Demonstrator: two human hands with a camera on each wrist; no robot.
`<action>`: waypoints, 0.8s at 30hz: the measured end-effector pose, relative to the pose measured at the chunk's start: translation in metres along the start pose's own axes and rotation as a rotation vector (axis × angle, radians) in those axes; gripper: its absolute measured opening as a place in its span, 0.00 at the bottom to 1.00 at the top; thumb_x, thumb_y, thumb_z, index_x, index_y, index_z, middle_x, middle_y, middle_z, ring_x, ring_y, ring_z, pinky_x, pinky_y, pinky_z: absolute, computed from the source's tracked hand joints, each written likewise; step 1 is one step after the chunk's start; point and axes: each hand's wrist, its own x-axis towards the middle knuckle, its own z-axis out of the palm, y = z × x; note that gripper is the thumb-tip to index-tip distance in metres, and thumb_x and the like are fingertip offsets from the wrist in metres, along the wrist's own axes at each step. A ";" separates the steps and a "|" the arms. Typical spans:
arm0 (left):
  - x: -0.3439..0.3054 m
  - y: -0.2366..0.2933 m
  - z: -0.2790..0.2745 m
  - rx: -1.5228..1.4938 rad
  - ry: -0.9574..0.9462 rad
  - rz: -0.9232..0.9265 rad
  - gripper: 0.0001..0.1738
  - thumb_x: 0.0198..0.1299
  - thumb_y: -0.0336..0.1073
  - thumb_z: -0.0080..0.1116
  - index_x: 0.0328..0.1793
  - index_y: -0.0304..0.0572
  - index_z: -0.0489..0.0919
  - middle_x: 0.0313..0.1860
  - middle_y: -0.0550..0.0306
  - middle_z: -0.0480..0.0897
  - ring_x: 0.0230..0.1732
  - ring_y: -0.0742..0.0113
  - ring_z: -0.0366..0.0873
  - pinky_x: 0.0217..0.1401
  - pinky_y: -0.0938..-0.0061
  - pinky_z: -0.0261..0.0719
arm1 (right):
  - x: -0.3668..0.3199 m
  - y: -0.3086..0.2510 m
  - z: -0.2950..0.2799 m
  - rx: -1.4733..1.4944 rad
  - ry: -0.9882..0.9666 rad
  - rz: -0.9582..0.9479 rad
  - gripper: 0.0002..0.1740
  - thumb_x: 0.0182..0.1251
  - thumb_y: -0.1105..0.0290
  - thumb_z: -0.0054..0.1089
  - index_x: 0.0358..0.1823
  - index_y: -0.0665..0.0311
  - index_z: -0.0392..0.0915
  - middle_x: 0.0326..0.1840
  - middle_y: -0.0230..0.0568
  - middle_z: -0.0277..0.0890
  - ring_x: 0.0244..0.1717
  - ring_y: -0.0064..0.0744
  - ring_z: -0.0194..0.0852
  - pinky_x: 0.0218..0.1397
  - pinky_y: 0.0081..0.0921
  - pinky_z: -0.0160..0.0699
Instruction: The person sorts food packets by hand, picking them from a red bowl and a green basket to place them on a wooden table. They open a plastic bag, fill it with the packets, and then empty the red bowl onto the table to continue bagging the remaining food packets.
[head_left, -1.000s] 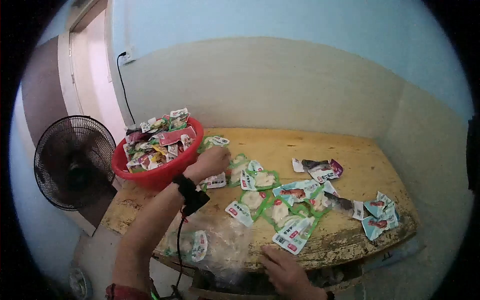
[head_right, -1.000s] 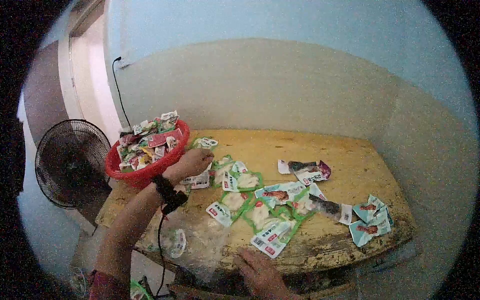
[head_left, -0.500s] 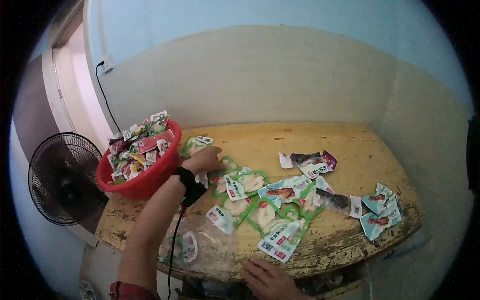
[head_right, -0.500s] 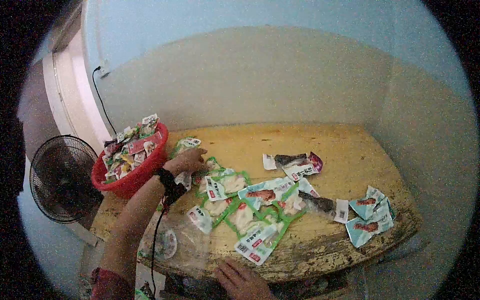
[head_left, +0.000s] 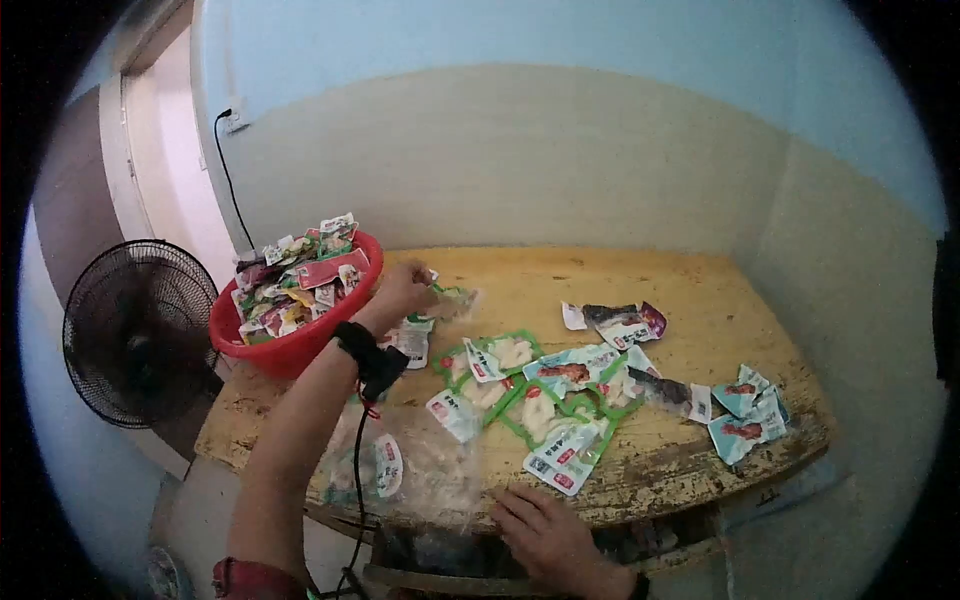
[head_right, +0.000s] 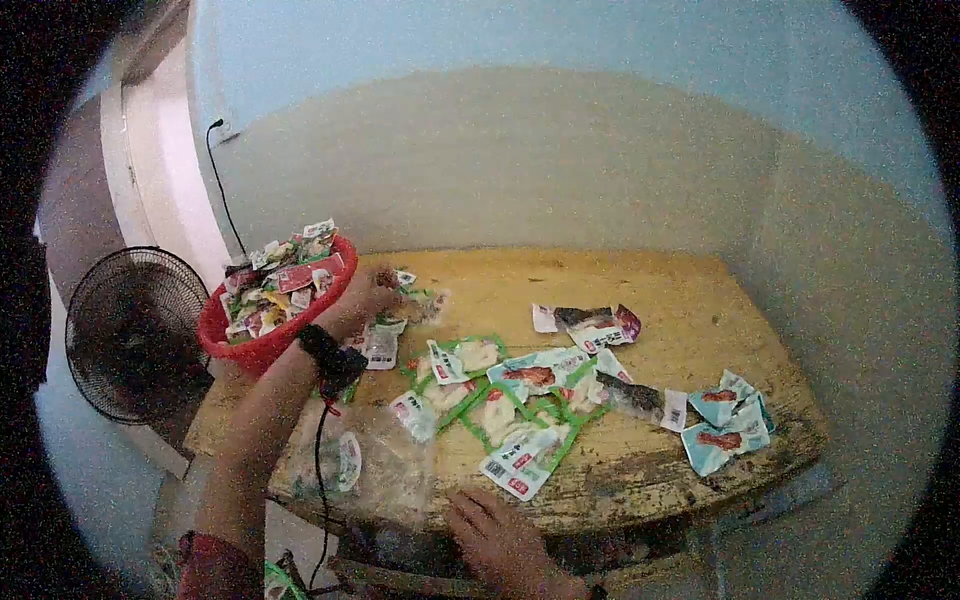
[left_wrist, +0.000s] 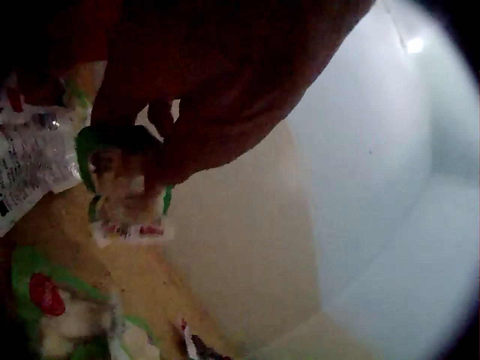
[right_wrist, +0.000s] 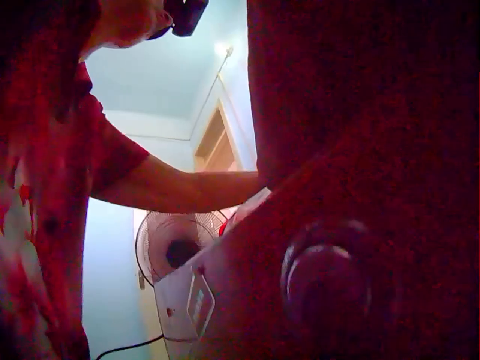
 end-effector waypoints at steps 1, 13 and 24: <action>-0.005 0.013 -0.005 -0.066 0.071 0.007 0.13 0.51 0.26 0.71 0.41 0.36 0.79 0.32 0.56 0.82 0.33 0.69 0.79 0.34 0.70 0.78 | 0.008 -0.006 -0.015 0.059 -0.015 0.015 0.26 0.66 0.71 0.65 0.67 0.63 0.75 0.70 0.47 0.72 0.71 0.50 0.69 0.69 0.45 0.75; -0.209 0.128 -0.070 -0.350 0.040 -0.043 0.14 0.60 0.29 0.72 0.46 0.42 0.78 0.42 0.61 0.83 0.39 0.76 0.80 0.40 0.77 0.80 | 0.021 0.002 -0.050 0.918 0.166 0.486 0.26 0.75 0.71 0.61 0.71 0.65 0.69 0.71 0.49 0.72 0.69 0.37 0.75 0.65 0.36 0.82; -0.328 0.106 -0.008 -0.620 -0.015 0.017 0.26 0.57 0.20 0.72 0.59 0.33 0.72 0.61 0.55 0.72 0.53 0.67 0.83 0.51 0.71 0.87 | 0.051 -0.041 -0.048 1.193 0.117 0.643 0.15 0.75 0.72 0.63 0.59 0.70 0.80 0.40 0.36 0.84 0.28 0.23 0.83 0.32 0.20 0.79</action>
